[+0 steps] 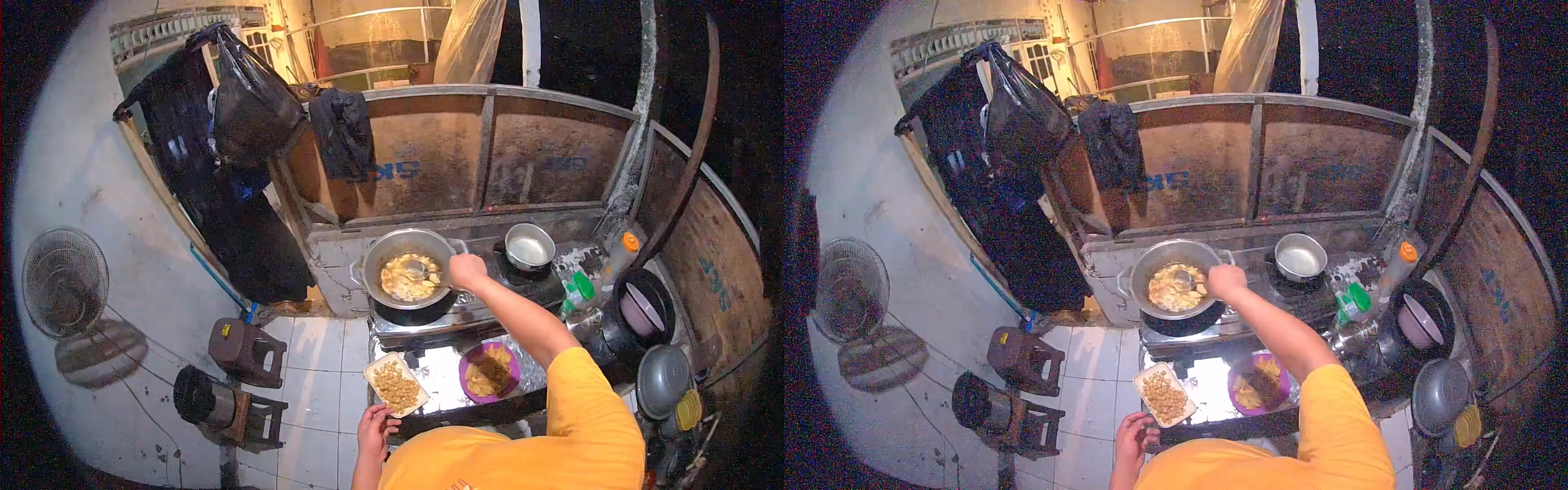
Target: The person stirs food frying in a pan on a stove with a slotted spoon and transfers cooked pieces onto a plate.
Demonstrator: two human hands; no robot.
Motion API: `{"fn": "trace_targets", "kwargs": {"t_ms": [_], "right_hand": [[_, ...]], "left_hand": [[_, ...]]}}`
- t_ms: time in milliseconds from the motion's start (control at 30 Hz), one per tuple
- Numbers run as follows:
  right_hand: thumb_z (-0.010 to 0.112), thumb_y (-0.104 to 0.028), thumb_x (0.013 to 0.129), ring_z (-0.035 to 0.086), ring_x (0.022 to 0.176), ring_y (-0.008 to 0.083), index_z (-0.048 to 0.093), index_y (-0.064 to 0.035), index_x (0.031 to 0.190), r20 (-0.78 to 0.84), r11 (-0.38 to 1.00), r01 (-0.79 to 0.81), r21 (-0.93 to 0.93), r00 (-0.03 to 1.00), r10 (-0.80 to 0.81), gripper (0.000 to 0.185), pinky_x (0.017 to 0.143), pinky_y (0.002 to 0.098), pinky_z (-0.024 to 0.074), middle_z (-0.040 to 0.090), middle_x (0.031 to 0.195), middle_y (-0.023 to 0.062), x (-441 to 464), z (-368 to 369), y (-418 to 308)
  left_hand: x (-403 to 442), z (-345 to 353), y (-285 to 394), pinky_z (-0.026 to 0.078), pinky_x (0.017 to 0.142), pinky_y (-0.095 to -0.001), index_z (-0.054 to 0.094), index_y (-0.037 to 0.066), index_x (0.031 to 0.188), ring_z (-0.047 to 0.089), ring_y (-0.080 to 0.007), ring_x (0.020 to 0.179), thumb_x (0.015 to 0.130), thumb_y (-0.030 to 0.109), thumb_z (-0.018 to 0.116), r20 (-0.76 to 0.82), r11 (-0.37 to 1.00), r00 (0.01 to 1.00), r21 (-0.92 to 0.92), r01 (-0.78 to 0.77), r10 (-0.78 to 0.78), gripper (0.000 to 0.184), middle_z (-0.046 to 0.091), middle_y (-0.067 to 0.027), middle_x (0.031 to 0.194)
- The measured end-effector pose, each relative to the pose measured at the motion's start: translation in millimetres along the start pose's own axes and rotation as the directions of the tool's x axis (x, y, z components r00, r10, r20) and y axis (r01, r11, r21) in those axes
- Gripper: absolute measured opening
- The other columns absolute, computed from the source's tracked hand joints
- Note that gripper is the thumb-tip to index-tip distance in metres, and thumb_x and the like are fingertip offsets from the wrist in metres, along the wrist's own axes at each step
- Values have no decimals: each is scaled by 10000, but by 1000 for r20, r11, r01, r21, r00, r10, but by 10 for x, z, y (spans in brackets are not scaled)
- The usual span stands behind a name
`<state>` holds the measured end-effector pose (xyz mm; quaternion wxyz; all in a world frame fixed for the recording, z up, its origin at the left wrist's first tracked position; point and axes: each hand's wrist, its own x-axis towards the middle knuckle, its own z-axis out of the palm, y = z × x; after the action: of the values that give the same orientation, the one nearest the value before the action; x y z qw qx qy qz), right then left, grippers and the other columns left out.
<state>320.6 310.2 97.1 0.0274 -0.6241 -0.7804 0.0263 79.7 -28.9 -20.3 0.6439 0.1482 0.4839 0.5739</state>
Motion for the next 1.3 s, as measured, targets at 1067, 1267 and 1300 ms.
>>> {"fn": "trace_targets", "kwargs": {"t_ms": [1067,1267,1300], "right_hand": [[535,-111,756,671,734,310,676,-30,738,-301,977,188,-103,930,-211,164,603,408,542,659,811,155,-477,236,139],[528,-119,761,661,700,291,666,-40,739,-349,971,177,-159,910,-223,162,595,400,541,651,807,133,-430,473,91],[528,-119,761,661,700,291,666,-40,739,-350,971,177,-158,910,-223,162,595,400,541,651,807,133,-417,492,118]], "left_hand": [[-46,46,-3,515,553,-244,481,22,1121,642,-195,695,903,120,522,-27,1000,1000,6,15,-15,243,617,-108,950],[-56,60,-8,515,546,-247,495,21,1098,642,-202,683,896,130,536,-42,999,999,4,33,-33,233,621,-107,933],[-58,63,-5,515,546,-247,495,21,1098,642,-202,683,896,130,536,-43,999,999,4,33,-32,233,621,-107,933]]}}
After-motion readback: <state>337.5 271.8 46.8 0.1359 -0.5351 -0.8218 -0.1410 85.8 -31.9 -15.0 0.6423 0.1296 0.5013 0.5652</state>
